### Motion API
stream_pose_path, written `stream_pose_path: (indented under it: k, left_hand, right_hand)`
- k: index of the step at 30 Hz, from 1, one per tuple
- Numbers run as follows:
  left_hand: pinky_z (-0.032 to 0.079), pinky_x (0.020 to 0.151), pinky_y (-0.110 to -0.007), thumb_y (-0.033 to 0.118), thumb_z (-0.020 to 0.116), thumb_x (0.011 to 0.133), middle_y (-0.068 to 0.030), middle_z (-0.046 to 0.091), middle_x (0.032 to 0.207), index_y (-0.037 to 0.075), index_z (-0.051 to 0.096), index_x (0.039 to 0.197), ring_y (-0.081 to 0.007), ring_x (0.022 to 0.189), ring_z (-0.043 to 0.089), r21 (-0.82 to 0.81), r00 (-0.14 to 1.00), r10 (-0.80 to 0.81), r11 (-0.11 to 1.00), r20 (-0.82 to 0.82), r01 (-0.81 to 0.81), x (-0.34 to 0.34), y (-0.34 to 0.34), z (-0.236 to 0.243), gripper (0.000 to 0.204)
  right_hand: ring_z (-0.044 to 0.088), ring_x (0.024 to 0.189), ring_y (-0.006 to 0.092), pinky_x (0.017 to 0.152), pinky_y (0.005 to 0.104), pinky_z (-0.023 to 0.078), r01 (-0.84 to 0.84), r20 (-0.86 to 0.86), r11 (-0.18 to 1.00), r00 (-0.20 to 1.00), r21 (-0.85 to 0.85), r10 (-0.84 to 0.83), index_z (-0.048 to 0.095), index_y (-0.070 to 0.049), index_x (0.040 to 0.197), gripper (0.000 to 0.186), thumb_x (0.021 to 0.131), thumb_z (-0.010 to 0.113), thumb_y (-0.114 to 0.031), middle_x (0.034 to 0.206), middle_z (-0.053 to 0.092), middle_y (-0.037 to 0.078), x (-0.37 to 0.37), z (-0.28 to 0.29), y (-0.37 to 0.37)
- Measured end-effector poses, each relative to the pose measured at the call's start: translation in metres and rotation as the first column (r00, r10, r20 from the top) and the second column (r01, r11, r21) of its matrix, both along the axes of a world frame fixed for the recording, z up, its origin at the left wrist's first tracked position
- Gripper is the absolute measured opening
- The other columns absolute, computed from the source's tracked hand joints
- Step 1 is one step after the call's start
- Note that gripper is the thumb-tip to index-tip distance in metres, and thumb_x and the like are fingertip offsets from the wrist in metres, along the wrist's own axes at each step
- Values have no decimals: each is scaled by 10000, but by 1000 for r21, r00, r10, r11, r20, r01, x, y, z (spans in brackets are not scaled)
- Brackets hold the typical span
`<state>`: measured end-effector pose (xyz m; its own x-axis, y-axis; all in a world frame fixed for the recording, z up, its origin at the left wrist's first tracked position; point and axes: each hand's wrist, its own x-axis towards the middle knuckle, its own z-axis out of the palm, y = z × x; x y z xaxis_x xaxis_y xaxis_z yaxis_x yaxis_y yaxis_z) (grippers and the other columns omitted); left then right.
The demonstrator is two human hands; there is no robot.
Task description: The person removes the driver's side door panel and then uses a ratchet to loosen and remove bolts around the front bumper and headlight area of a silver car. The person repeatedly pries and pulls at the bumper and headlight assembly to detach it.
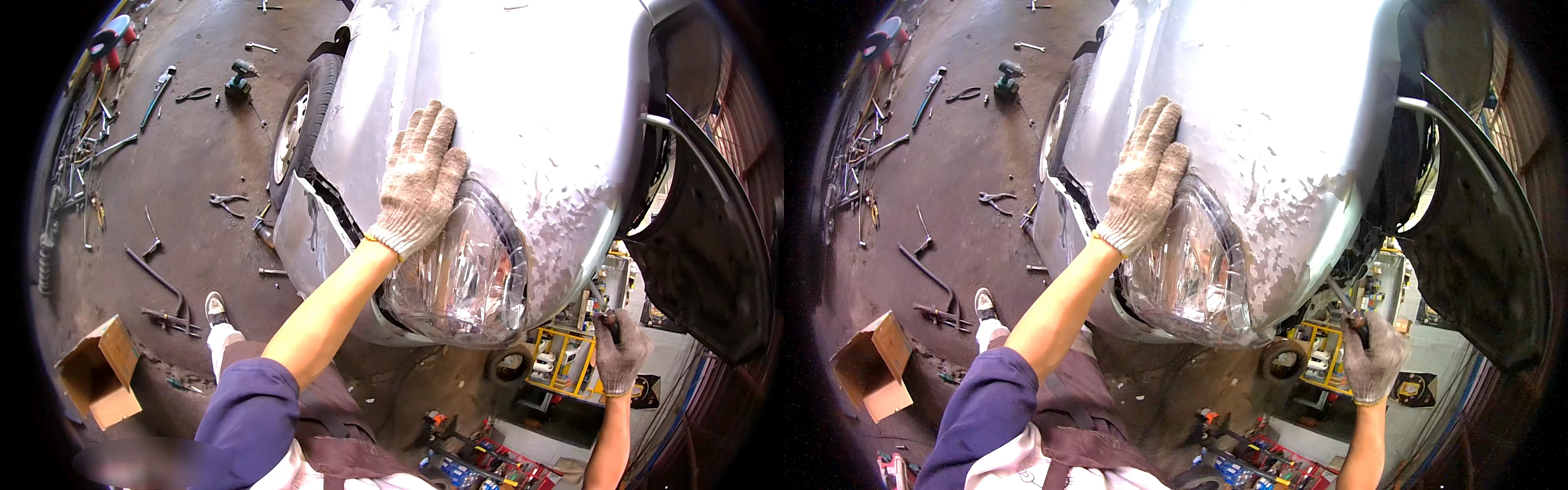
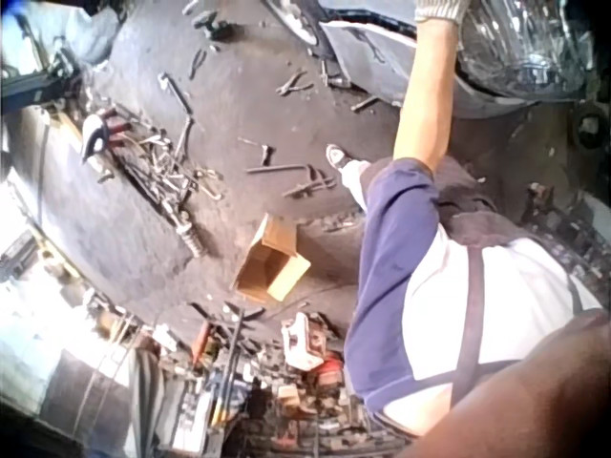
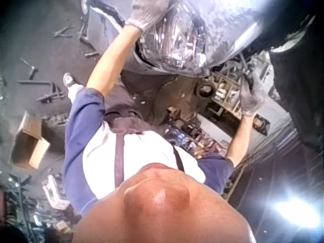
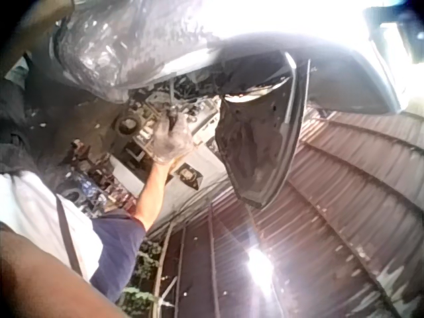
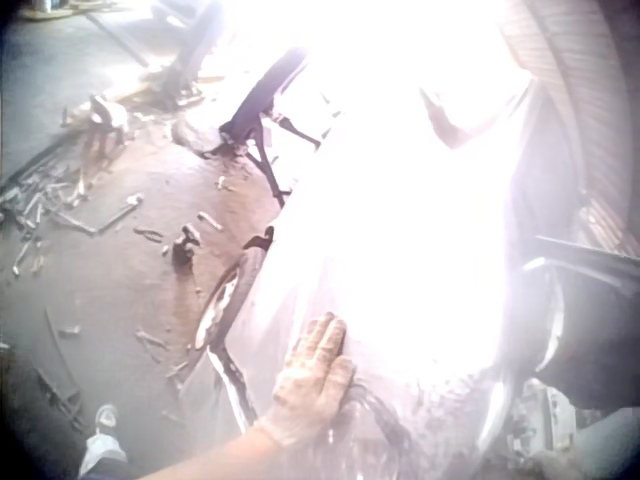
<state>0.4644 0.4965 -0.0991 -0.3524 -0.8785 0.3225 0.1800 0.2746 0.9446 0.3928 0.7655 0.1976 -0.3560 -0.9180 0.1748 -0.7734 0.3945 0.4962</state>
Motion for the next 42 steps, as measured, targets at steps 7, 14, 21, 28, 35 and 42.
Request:
stream_pose_path:
  k: [7, 14, 21, 28, 35, 42]
  left_hand:
    - [233, 1294, -491, 366, 492, 1109, -213, 381, 1682, 52, 441, 1607, -395, 1581, 307, 3, 999, -37, 999, -4, 37, 9, 2, 3, 591]
    - [147, 1311, -524, 345, 478, 1114, -233, 342, 1701, 39, 397, 1631, -417, 1599, 269, -16, 983, -159, 987, -87, 158, 46, 49, 6, 606]
    - [263, 1280, -491, 274, 567, 1076, -267, 384, 1666, -37, 472, 1560, -431, 1561, 336, 6, 974, -203, 979, -97, 204, 51, 49, 33, 583]
    - [315, 1266, -475, 275, 659, 1036, -338, 374, 1643, -84, 449, 1560, -444, 1549, 368, -247, 979, -194, 947, 70, 205, 62, 45, 72, 669]
    - [271, 1210, -697, 402, 735, 944, -498, 306, 1552, -111, 266, 1602, -661, 1447, 337, -456, 973, 157, 888, 172, -62, 29, 119, 142, 957]
    - [328, 1153, -730, 363, 769, 893, -490, 340, 1527, -109, 307, 1586, -665, 1404, 384, -458, 964, 193, 885, 182, -91, 21, 120, 139, 957]
  right_hand:
    - [628, 598, 275, 588, 400, 478, -42, 2, 999, 999, 5, 42, 687, -85, 898, 212, 792, 867, -123, 692, 647, 60, -2, 0, -4]
    - [635, 613, 284, 590, 403, 481, -79, -31, 997, 996, -4, 79, 684, -82, 890, 205, 781, 854, -115, 718, 664, 64, 3, -2, 2]
    - [631, 608, 298, 569, 408, 467, -104, -27, 995, 994, 6, 104, 653, -88, 832, 202, 822, 832, -180, 709, 631, 94, 8, 9, -9]
    - [636, 584, 278, 565, 414, 490, -166, -77, 984, 984, -59, 161, 600, -120, 794, 253, 831, 819, -241, 643, 592, 76, 1, 8, -5]
    - [648, 600, 289, 574, 413, 498, -95, -63, 993, 994, -68, 91, 616, -100, 826, 233, 826, 821, -212, 662, 613, 85, 10, 6, -4]
    - [654, 607, 355, 575, 448, 493, 18, 148, 1000, 989, 25, -22, 606, -81, 825, 219, 893, 772, -207, 670, 634, 139, 2, 5, 6]
